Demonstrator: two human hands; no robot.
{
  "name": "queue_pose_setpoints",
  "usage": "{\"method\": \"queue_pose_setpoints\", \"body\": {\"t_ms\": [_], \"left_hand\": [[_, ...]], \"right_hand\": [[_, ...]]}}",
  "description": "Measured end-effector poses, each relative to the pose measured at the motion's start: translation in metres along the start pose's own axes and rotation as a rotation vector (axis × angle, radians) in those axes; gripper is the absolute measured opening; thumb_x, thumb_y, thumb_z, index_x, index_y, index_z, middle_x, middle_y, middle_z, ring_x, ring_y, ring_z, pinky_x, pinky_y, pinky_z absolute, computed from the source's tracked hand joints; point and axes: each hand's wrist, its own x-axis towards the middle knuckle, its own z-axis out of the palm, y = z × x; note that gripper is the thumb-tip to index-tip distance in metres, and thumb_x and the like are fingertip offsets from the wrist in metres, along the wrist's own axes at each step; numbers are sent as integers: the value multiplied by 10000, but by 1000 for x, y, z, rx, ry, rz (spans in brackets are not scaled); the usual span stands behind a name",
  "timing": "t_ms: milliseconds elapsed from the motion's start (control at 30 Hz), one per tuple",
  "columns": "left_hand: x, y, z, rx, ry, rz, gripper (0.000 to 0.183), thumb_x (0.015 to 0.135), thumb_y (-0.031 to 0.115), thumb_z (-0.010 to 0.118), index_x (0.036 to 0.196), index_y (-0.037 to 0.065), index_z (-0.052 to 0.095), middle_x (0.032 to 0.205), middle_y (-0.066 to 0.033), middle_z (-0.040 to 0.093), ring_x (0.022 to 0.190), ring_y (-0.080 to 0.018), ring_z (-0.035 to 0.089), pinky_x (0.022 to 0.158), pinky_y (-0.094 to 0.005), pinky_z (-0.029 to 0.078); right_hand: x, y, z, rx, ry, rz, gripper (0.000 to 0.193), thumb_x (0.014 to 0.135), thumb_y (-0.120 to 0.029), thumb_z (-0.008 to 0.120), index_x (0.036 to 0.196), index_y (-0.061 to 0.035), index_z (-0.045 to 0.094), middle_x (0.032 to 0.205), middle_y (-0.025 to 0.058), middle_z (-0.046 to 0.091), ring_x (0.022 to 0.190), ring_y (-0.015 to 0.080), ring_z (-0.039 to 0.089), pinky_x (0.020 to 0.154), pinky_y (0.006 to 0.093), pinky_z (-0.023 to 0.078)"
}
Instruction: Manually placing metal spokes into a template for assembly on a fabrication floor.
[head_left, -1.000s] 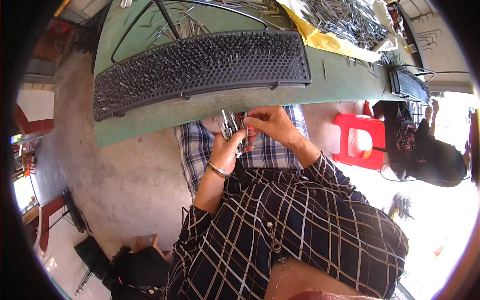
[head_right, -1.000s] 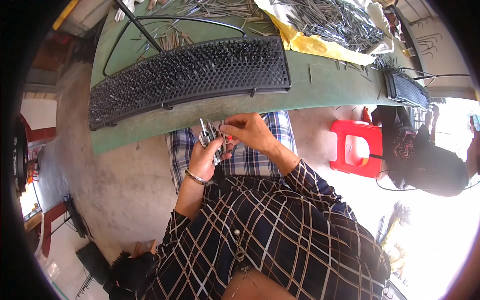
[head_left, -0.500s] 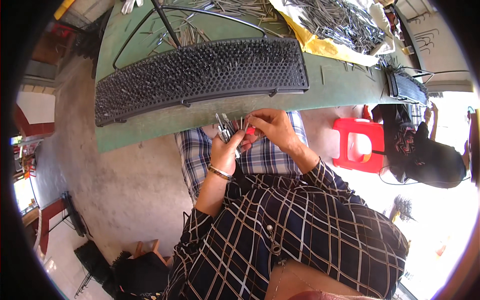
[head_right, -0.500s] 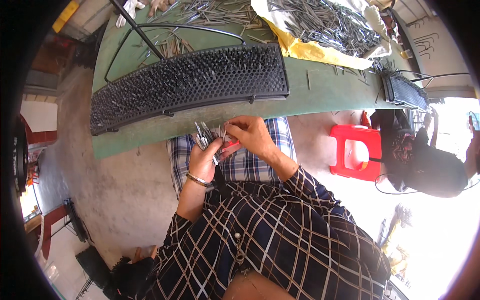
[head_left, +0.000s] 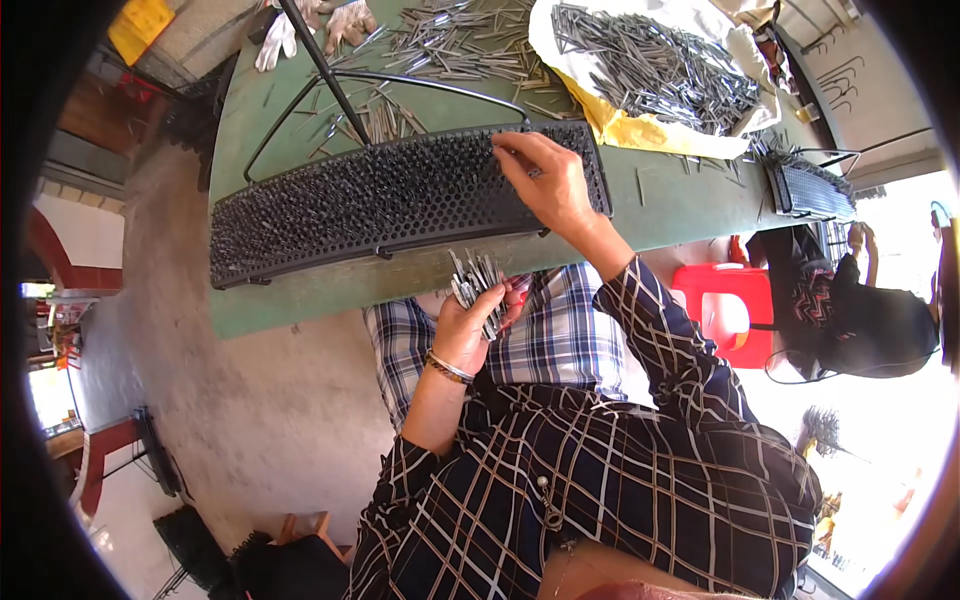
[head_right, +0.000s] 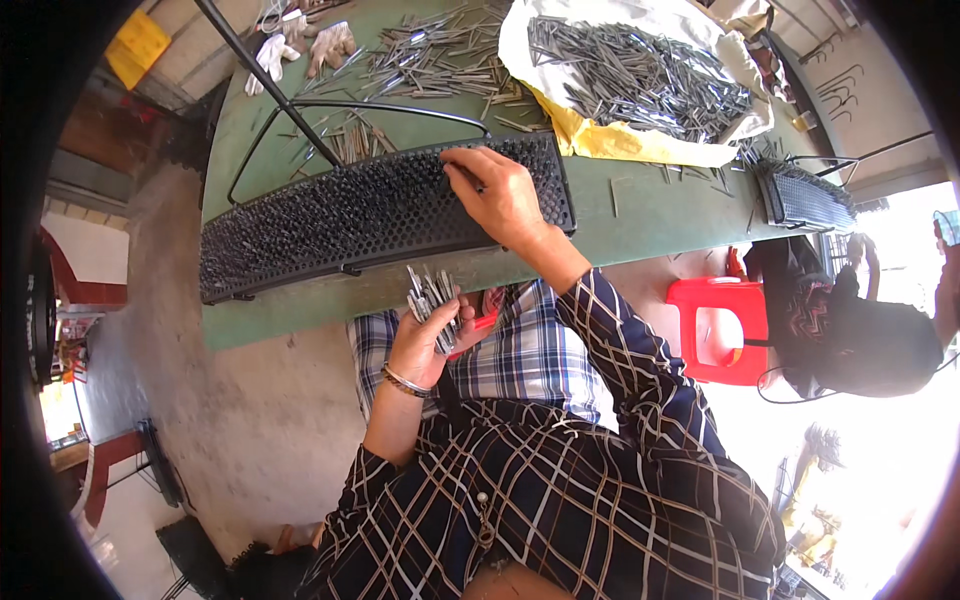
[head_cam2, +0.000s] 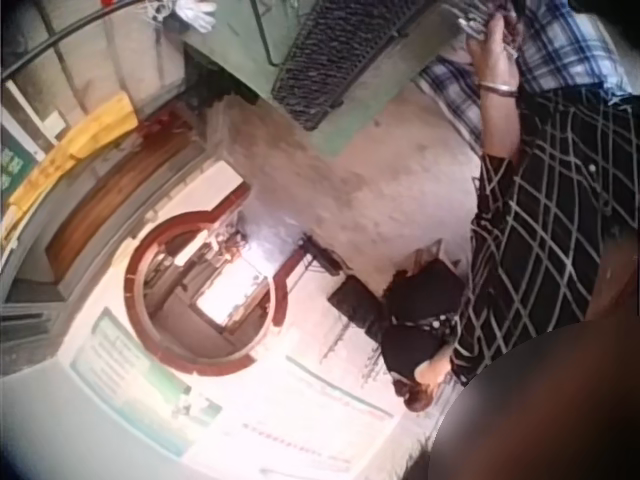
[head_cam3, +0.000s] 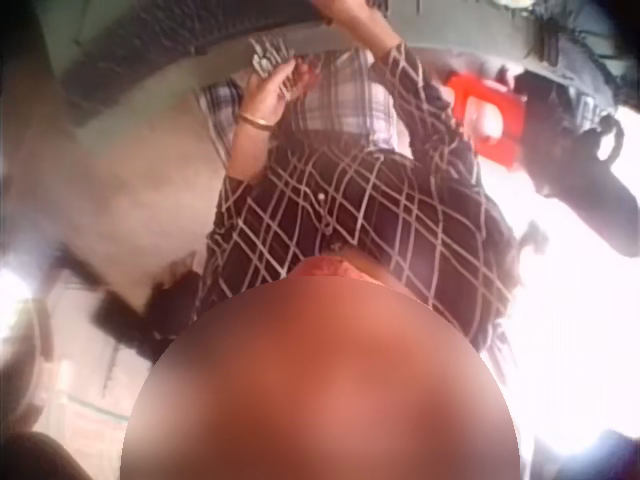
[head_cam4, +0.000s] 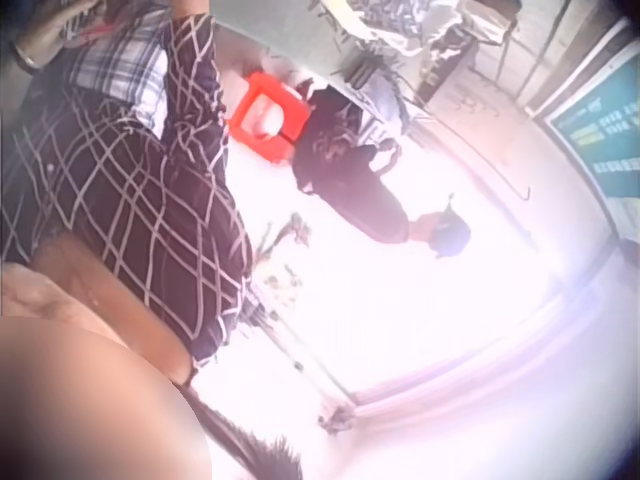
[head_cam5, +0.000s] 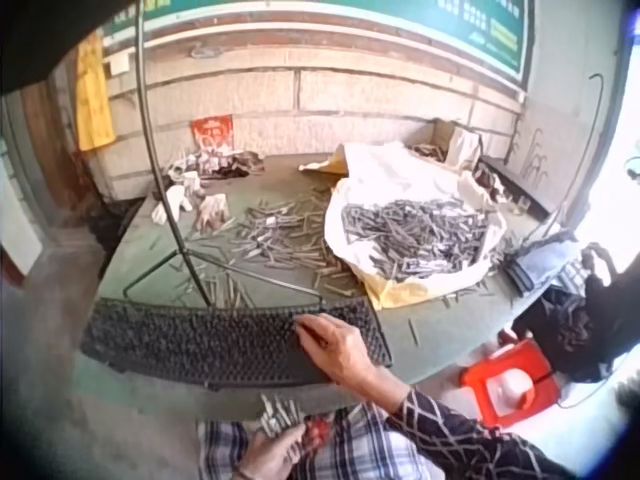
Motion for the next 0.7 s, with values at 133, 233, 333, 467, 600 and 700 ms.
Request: {"method": "queue_pose_setpoints", "body": {"t_ms": [133,233,333,467,600,700], "left_hand": [[1,3,0,-10,121,-20,179,873,110,598,1031,27,581,864,-89,637,733,-164,623,611,-272,499],[2,4,-3,-14,112,-28,184,864,109,597,1028,29,579,858,-95,638,714,-165,623,592,-267,493],[2,5,-3,-12,86,-34,184,859,111,598,1023,32,576,848,-93,636,703,-166,622,591,-268,493],[3,8,-1,-40,74,6,178,878,78,590,1029,-3,543,834,-99,644,676,-172,624,602,-294,526],[1,10,-3,-15,31,27,199,871,93,628,1036,15,551,854,-103,648,738,-192,650,614,-326,554],[-1,13,1,-19,88,16,192,875,87,619,1042,18,555,872,-105,651,762,-199,659,643,-333,569]], "right_hand": [[2,4,4,-78,-49,-116,186,826,-66,640,1009,-35,648,825,103,647,656,221,627,595,299,502],[6,3,2,-116,-96,-214,183,818,-76,640,999,-46,651,836,104,650,687,254,624,633,330,500],[3,10,8,-162,-129,-269,182,811,-77,640,991,-56,656,839,104,647,715,273,618,673,355,492],[2,12,11,-194,-204,-318,183,808,-78,642,989,-60,659,861,88,631,752,268,612,704,358,483],[3,10,10,-285,-221,-371,204,798,-75,647,1002,-66,661,895,70,597,805,256,600,711,359,475],[1,5,9,-299,-269,-372,220,795,-73,648,1015,-66,660,890,70,591,806,255,596,714,358,474]]}}
